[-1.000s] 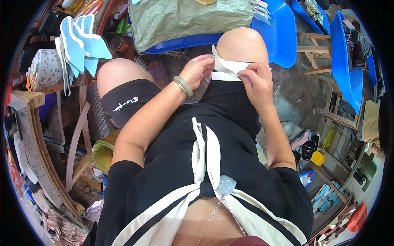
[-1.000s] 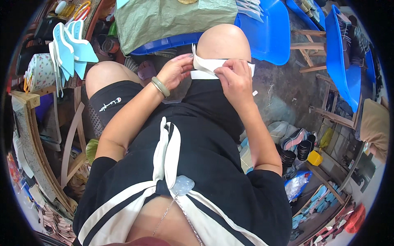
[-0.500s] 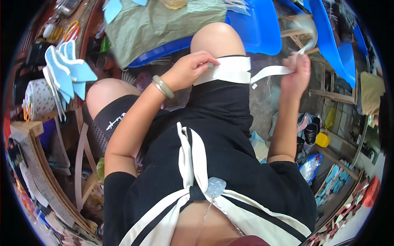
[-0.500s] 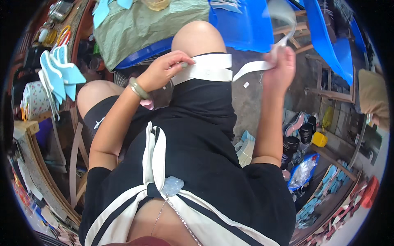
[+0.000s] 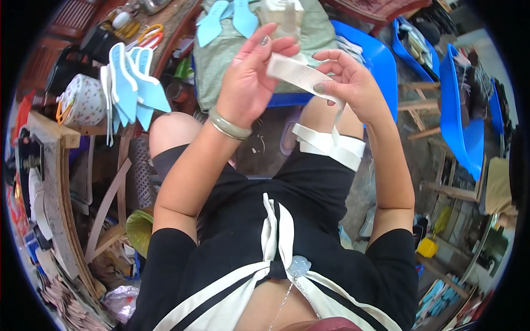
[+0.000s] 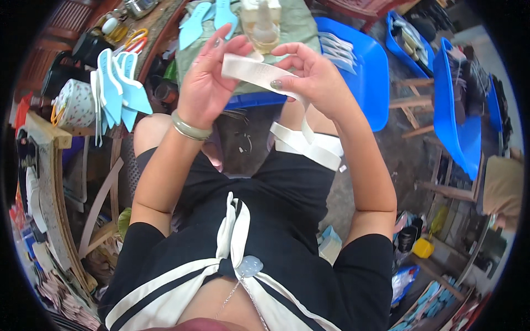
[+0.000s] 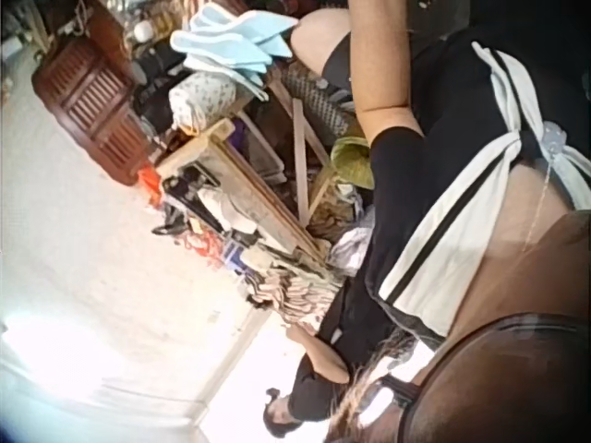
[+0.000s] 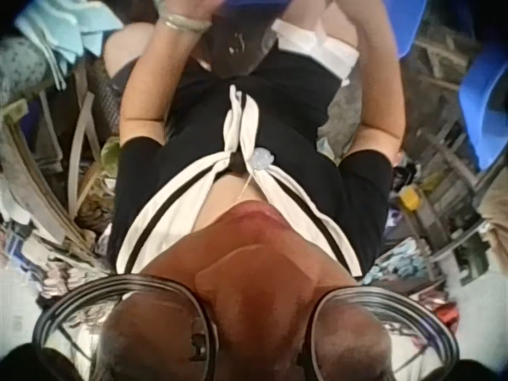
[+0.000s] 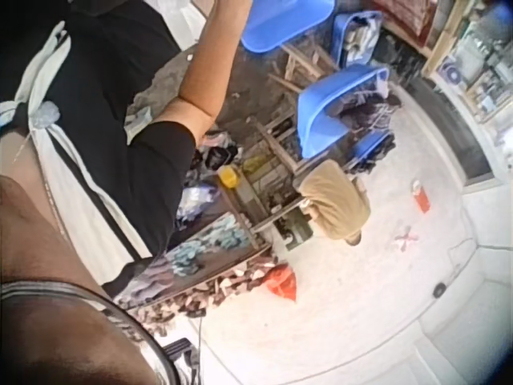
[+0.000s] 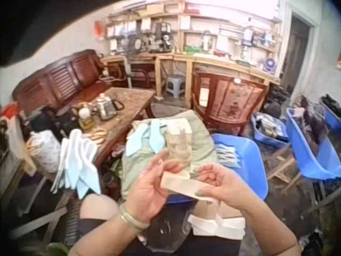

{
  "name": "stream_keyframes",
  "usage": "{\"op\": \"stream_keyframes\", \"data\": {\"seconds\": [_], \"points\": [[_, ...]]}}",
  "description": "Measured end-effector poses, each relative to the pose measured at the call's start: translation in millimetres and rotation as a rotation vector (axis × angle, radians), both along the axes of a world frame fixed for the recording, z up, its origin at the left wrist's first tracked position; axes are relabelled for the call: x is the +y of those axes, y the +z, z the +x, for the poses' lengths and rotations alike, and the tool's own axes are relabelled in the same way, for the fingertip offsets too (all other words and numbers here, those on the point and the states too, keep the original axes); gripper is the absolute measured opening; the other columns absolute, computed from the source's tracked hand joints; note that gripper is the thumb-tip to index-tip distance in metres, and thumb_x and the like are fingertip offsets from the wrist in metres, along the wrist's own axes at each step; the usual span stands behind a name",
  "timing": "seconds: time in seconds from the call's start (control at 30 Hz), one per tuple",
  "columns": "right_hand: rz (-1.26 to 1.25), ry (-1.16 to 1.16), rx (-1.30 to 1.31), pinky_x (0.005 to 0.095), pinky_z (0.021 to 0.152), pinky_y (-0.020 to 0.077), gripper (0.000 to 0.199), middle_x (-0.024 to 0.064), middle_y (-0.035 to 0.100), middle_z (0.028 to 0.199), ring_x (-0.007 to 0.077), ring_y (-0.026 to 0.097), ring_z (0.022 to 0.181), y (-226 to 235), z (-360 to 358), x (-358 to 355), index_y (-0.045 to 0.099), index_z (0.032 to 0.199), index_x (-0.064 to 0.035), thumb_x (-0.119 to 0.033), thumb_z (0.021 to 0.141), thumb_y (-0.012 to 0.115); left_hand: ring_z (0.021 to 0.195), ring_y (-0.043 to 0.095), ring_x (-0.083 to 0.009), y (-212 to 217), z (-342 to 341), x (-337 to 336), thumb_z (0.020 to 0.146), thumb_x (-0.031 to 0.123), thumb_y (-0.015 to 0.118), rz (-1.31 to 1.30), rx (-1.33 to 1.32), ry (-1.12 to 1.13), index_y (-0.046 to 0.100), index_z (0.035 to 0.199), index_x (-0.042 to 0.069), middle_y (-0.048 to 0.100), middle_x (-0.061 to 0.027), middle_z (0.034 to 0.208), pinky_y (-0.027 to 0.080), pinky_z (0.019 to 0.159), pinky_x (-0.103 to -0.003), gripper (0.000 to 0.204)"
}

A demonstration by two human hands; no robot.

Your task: The person sits on the floor and repeatedly picks up light blue shoe insoles and white fabric straps. They align the straps along the edges of the insoles and press them down to attach them. The person handles the items one at a time, stacking the finished units on a nearby surface.

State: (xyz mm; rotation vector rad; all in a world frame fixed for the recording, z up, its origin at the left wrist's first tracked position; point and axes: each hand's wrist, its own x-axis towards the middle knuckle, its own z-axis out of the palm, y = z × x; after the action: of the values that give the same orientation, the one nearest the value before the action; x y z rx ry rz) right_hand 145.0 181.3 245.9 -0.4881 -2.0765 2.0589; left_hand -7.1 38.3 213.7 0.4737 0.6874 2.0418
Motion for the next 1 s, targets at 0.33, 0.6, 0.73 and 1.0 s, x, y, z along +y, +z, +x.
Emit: {"op": "stream_keyframes", "data": {"seconds": [0.33,0.6,0.73,1.0], "points": [[0.113,0.158,0.032,0.019,0.068,0.046,0.041,0.0005,0.067,0.09,0.0044,0.058,0.078,-3.4,-65.5,-11.1,0.058,0.121,-0.0048,0.001,0.081,0.06,0.1,0.061,-0.0154,-17.4,-47.5,-39.9,0.089,0.018,0.064,-0.225,0.533,-0.351,0.05,0.129,0.0,0.06,-0.0093,0.116,0.047,0.092,-0.029,0.046],[0.266,0.093,-0.011,0.0202,0.068,0.0458,0.028,0.0016,0.067,0.083,0.0054,0.058,0.075,-19.3,-87.2,-21.3,0.066,0.107,-0.0023,-0.008,0.08,0.069,0.089,0.066,-0.0166,-22.1,-49.4,-54.3,0.094,0.014,0.057,-0.464,0.714,0.231,0.06,0.107,-0.003,0.068,-0.0102,0.097,0.052,0.082,-0.029,0.022],[0.128,0.043,-0.154,0.0203,0.066,0.0463,0.016,0.0017,0.067,0.079,0.0073,0.06,0.072,-33.5,-82.2,-6.1,0.07,0.092,0.0008,-0.01,0.08,0.071,0.094,0.067,-0.0256,-13.2,-107.0,-77.0,0.098,0.015,0.049,-0.362,0.345,0.57,0.053,0.097,-0.002,0.067,-0.0187,0.1,0.055,0.084,-0.033,0.017],[-0.049,0.138,-0.057,0.0184,0.062,0.0462,0.016,0.0005,0.066,0.085,0.005,0.059,0.07,-36.6,-90.3,-16.9,0.067,0.099,-0.001,-0.01,0.085,0.068,0.117,0.053,-0.0182,-21.4,-75.1,-65.3,0.091,0.017,0.061,-0.366,0.727,0.064,0.05,0.12,0.002,0.052,-0.0104,0.127,0.041,0.099,-0.032,0.034]]}}
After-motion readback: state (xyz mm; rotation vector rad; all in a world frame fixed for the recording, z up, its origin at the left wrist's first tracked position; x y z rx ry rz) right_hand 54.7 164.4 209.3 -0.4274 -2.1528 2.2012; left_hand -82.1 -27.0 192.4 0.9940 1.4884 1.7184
